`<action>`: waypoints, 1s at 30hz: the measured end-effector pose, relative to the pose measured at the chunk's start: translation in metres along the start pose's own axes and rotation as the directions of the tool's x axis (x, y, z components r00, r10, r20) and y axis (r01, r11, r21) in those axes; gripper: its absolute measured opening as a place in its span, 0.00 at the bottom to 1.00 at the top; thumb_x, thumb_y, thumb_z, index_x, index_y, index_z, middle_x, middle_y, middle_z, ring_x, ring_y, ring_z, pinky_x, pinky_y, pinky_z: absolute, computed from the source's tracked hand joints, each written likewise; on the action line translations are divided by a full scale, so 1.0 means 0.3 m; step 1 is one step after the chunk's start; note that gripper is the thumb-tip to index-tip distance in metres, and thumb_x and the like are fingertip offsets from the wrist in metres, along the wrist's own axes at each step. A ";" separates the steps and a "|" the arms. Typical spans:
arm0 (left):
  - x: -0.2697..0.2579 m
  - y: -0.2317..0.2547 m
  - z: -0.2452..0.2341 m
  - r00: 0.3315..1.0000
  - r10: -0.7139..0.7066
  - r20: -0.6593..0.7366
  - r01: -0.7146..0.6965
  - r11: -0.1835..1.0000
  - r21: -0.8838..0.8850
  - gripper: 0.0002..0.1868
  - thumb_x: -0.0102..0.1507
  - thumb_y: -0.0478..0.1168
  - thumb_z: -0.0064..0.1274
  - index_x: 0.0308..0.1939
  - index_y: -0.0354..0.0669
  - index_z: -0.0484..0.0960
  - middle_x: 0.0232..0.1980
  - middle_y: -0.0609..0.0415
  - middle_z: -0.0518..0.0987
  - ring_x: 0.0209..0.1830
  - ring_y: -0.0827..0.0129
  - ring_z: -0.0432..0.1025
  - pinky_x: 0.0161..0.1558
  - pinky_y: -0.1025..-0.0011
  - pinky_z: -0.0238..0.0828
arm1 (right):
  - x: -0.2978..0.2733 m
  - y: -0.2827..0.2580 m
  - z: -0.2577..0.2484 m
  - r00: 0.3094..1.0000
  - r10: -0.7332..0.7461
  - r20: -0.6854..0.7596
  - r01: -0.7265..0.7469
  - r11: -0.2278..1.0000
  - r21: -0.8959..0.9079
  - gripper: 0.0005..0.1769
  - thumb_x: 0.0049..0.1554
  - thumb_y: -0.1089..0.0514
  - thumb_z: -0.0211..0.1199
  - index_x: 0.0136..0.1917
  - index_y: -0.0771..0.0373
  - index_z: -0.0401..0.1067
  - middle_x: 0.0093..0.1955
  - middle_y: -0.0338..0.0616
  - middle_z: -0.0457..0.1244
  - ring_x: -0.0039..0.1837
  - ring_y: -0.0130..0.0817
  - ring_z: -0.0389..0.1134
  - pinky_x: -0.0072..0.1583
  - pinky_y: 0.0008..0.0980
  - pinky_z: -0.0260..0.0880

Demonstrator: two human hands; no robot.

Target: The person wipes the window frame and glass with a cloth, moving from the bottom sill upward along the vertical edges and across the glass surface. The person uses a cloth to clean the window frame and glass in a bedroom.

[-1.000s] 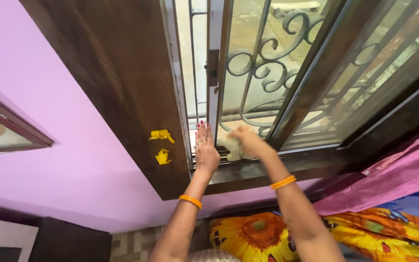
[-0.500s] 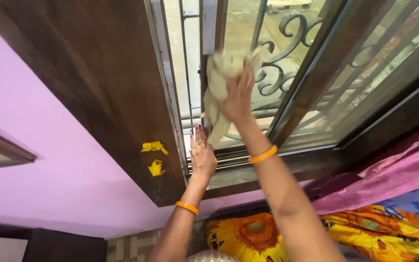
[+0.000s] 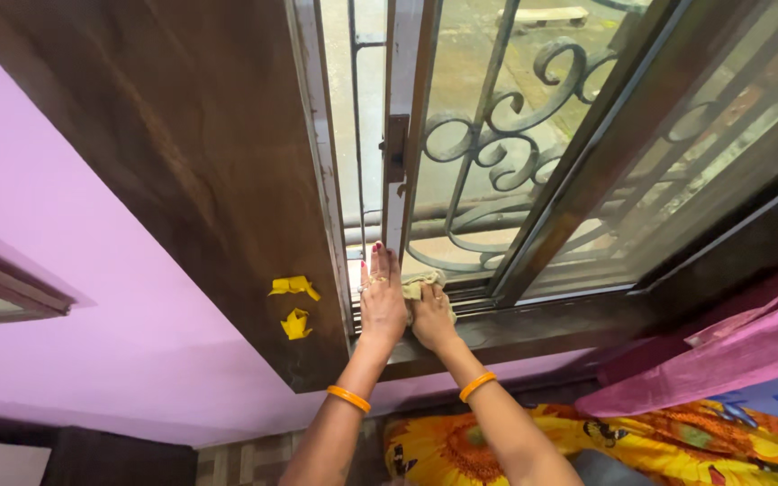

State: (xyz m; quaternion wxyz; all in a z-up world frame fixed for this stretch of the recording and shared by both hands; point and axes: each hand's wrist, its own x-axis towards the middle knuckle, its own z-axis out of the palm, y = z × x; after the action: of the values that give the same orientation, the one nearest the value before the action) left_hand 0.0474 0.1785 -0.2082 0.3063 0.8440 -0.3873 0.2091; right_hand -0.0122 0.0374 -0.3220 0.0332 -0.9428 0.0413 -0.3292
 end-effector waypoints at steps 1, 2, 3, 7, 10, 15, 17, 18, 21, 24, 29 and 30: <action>0.007 0.009 -0.009 1.000 0.011 -0.024 -0.010 0.999 0.050 0.38 0.58 0.31 0.44 0.74 0.25 0.58 0.81 0.30 0.51 0.82 0.46 0.46 0.76 0.45 0.42 | 0.030 -0.002 -0.052 0.997 -0.004 0.073 -0.005 0.994 0.112 0.23 0.48 0.60 0.63 0.58 0.63 0.74 0.59 0.59 0.61 0.62 0.60 0.59 0.62 0.54 0.60; 0.000 0.016 -0.023 0.999 0.024 -0.038 -0.020 0.995 0.099 0.39 0.59 0.31 0.45 0.75 0.25 0.58 0.81 0.30 0.51 0.83 0.45 0.46 0.77 0.46 0.41 | 0.068 -0.002 -0.115 0.989 -0.009 0.150 -0.025 0.974 0.223 0.19 0.48 0.60 0.65 0.55 0.63 0.75 0.57 0.58 0.62 0.61 0.59 0.61 0.61 0.51 0.61; -0.007 0.027 -0.038 0.998 0.037 -0.052 -0.029 0.989 0.148 0.39 0.59 0.31 0.45 0.75 0.24 0.57 0.82 0.30 0.50 0.83 0.45 0.46 0.77 0.47 0.41 | 0.113 -0.002 -0.188 0.974 -0.023 0.224 -0.054 0.942 0.331 0.16 0.49 0.60 0.67 0.52 0.62 0.76 0.55 0.58 0.63 0.59 0.58 0.62 0.61 0.49 0.63; 0.017 0.090 -0.107 1.000 -0.006 -0.022 0.008 0.994 0.111 0.42 0.56 0.31 0.47 0.75 0.25 0.56 0.81 0.34 0.50 0.83 0.44 0.45 0.78 0.45 0.39 | 0.323 0.002 -0.554 0.987 0.023 -0.159 0.034 0.938 0.345 0.21 0.47 0.67 0.67 0.55 0.64 0.74 0.54 0.54 0.65 0.61 0.56 0.64 0.63 0.47 0.62; 0.051 0.144 -0.151 0.998 0.019 -0.058 -0.014 0.997 0.076 0.42 0.57 0.33 0.50 0.75 0.27 0.54 0.81 0.36 0.49 0.83 0.44 0.44 0.78 0.44 0.37 | 0.496 0.006 -0.826 0.951 0.103 -0.291 -0.009 0.952 0.307 0.25 0.51 0.70 0.66 0.63 0.62 0.72 0.59 0.54 0.63 0.65 0.55 0.62 0.67 0.46 0.63; 0.117 0.213 -0.181 0.974 -0.103 -0.200 0.065 0.980 -0.189 0.47 0.59 0.36 0.52 0.76 0.20 0.46 0.81 0.25 0.43 0.83 0.37 0.39 0.79 0.46 0.35 | 0.716 0.025 -1.071 0.807 0.090 -0.583 0.028 0.981 0.190 0.29 0.59 0.72 0.67 0.70 0.56 0.68 0.74 0.51 0.56 0.76 0.52 0.58 0.75 0.44 0.60; 0.122 0.218 -0.186 0.978 -0.081 -0.192 0.031 0.968 -0.248 0.48 0.59 0.35 0.53 0.76 0.19 0.44 0.81 0.22 0.40 0.83 0.34 0.37 0.79 0.47 0.35 | 0.753 0.040 -1.041 0.847 0.018 -0.531 -0.015 1.000 0.010 0.39 0.53 0.70 0.67 0.75 0.55 0.63 0.78 0.54 0.52 0.80 0.57 0.51 0.78 0.52 0.54; 0.127 0.217 -0.187 0.978 -0.072 -0.194 0.016 0.961 -0.276 0.49 0.58 0.35 0.54 0.76 0.19 0.43 0.81 0.21 0.39 0.83 0.32 0.36 0.80 0.47 0.35 | 0.768 0.052 -1.007 0.866 -0.019 -0.499 -0.025 0.996 -0.081 0.44 0.50 0.70 0.67 0.78 0.55 0.61 0.80 0.56 0.50 0.83 0.60 0.48 0.80 0.56 0.51; 0.126 0.209 -0.187 0.982 -0.086 -0.166 0.019 0.930 -0.367 0.50 0.56 0.32 0.54 0.77 0.19 0.43 0.81 0.22 0.38 0.83 0.30 0.35 0.79 0.48 0.37 | 0.680 0.068 -0.838 0.833 -0.104 -0.543 0.069 0.994 -0.085 0.49 0.52 0.50 0.78 0.78 0.57 0.53 0.79 0.64 0.44 0.80 0.67 0.42 0.77 0.65 0.43; 0.127 0.194 -0.186 0.985 -0.078 -0.156 0.010 0.919 -0.395 0.51 0.54 0.29 0.54 0.77 0.20 0.44 0.81 0.22 0.38 0.83 0.31 0.35 0.78 0.49 0.40 | 0.524 0.091 -0.629 0.872 -0.045 -0.487 0.036 0.999 -0.028 0.46 0.51 0.54 0.71 0.77 0.58 0.53 0.78 0.67 0.44 0.80 0.71 0.42 0.78 0.65 0.43; 0.118 0.181 -0.185 0.985 -0.040 -0.170 -0.028 0.925 -0.380 0.52 0.52 0.28 0.54 0.76 0.20 0.45 0.81 0.21 0.38 0.83 0.29 0.35 0.78 0.47 0.41 | 0.216 0.121 -0.339 0.954 0.091 -0.285 -0.102 0.994 -0.024 0.36 0.50 0.71 0.59 0.72 0.58 0.65 0.72 0.66 0.51 0.73 0.69 0.50 0.74 0.63 0.50; 0.120 0.183 -0.186 0.983 -0.040 -0.180 -0.031 0.926 -0.377 0.52 0.52 0.28 0.54 0.76 0.21 0.45 0.81 0.21 0.38 0.83 0.29 0.35 0.78 0.47 0.41 | 0.167 0.114 -0.312 0.963 0.091 -0.252 -0.092 0.996 0.008 0.32 0.52 0.70 0.60 0.69 0.57 0.65 0.70 0.64 0.52 0.72 0.67 0.52 0.73 0.61 0.52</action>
State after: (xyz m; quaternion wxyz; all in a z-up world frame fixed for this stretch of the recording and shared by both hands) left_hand 0.0200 0.1694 -0.1269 0.4980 0.7472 -0.3884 0.2070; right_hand -0.0333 -0.0051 -0.2209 0.0410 -0.8904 0.0893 -0.4444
